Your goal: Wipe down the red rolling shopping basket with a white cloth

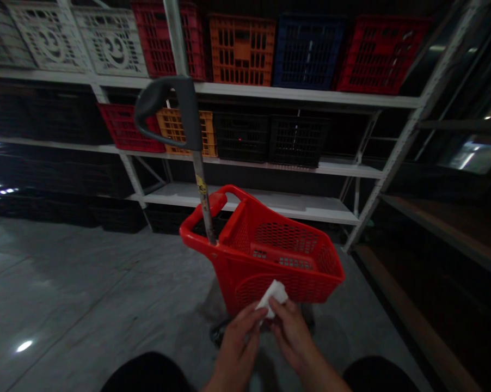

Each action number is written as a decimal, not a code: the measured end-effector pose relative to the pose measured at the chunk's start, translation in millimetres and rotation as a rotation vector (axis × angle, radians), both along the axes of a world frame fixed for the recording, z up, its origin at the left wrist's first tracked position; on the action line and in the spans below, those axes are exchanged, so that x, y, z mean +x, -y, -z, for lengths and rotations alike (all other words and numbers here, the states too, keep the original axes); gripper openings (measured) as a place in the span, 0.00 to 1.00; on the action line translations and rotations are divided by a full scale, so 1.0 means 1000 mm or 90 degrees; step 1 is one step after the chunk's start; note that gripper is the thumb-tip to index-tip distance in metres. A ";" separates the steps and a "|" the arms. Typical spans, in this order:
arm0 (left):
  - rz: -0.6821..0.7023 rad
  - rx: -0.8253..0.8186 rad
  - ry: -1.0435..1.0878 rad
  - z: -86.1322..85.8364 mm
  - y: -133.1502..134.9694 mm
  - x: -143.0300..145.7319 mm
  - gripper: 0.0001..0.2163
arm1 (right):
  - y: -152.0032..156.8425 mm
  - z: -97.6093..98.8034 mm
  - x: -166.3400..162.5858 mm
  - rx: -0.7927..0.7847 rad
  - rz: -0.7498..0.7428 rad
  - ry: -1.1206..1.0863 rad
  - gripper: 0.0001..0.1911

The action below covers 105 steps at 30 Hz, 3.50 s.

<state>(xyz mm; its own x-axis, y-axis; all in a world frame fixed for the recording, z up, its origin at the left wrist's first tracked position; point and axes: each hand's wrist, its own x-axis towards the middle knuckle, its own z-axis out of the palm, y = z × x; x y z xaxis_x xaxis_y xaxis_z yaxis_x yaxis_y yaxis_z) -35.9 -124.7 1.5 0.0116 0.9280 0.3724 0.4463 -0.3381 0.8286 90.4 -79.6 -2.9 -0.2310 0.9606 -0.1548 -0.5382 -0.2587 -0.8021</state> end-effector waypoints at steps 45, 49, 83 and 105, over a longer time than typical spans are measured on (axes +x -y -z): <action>-0.540 0.250 -0.598 -0.075 -0.156 -0.109 0.21 | -0.143 -0.060 -0.043 0.859 -0.118 0.613 0.15; -0.543 0.256 -0.603 -0.075 -0.156 -0.108 0.21 | -0.150 -0.078 -0.078 0.933 -0.131 0.571 0.13; -0.538 0.244 -0.600 -0.074 -0.157 -0.111 0.21 | -0.141 -0.051 -0.052 0.804 -0.021 0.671 0.07; -0.551 0.249 -0.596 -0.073 -0.159 -0.112 0.21 | -0.129 -0.042 -0.086 0.758 0.120 0.814 0.08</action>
<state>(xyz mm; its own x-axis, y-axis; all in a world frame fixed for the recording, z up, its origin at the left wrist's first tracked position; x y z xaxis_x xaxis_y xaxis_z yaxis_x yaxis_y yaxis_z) -147.5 33.8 74.3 -0.1268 0.6002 0.7897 0.9802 0.1978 0.0071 4.8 49.6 39.2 -0.4191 0.6733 0.6092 0.5737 0.7164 -0.3971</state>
